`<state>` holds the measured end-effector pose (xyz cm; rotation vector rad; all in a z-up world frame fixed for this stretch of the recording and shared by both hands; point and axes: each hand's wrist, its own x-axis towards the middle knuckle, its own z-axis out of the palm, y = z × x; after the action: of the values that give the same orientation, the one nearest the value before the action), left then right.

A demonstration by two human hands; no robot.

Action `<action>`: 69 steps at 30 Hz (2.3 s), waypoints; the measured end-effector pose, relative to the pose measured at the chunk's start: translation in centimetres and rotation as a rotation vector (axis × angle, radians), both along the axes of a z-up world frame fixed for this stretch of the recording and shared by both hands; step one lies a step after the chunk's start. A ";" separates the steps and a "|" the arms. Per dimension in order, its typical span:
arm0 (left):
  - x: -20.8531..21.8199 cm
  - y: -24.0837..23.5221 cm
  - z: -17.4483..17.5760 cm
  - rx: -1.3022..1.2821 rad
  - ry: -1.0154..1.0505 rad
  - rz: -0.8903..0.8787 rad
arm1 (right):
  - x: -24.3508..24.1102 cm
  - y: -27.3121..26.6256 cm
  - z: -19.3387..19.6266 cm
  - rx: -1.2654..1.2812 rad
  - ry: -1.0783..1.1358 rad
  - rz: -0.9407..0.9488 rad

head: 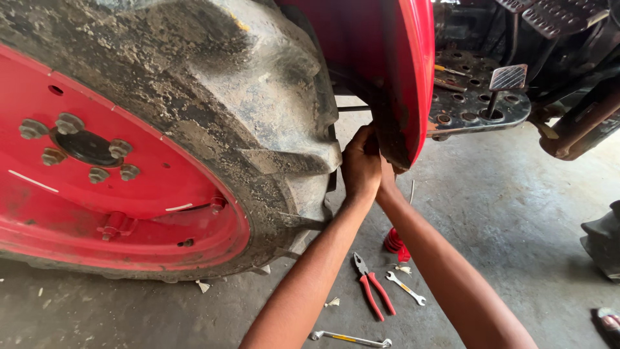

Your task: The person is repairing a red tractor mudguard. They use a wrench to tighten bolts on the mudguard, occasionally picking up tools from the floor. The person also uses a red grease gun to apply grease to the mudguard area.

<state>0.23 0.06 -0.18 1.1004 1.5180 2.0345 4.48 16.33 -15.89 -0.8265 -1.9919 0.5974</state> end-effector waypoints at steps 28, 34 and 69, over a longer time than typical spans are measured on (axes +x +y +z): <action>-0.8 2.5 -3.1 0.266 -0.368 -0.258 | 1.7 -5.6 6.4 0.279 0.047 0.064; -1.1 3.3 -3.3 0.257 -0.373 -0.273 | 2.1 -7.1 6.9 0.348 0.038 0.073; 1.1 0.3 -6.5 0.088 -0.271 -0.170 | 12.9 -7.4 -21.2 -0.152 -0.855 0.033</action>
<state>1.36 0.38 -6.67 0.9070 1.1719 2.0515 17.34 8.95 -37.13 -1.2902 -2.7481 0.4491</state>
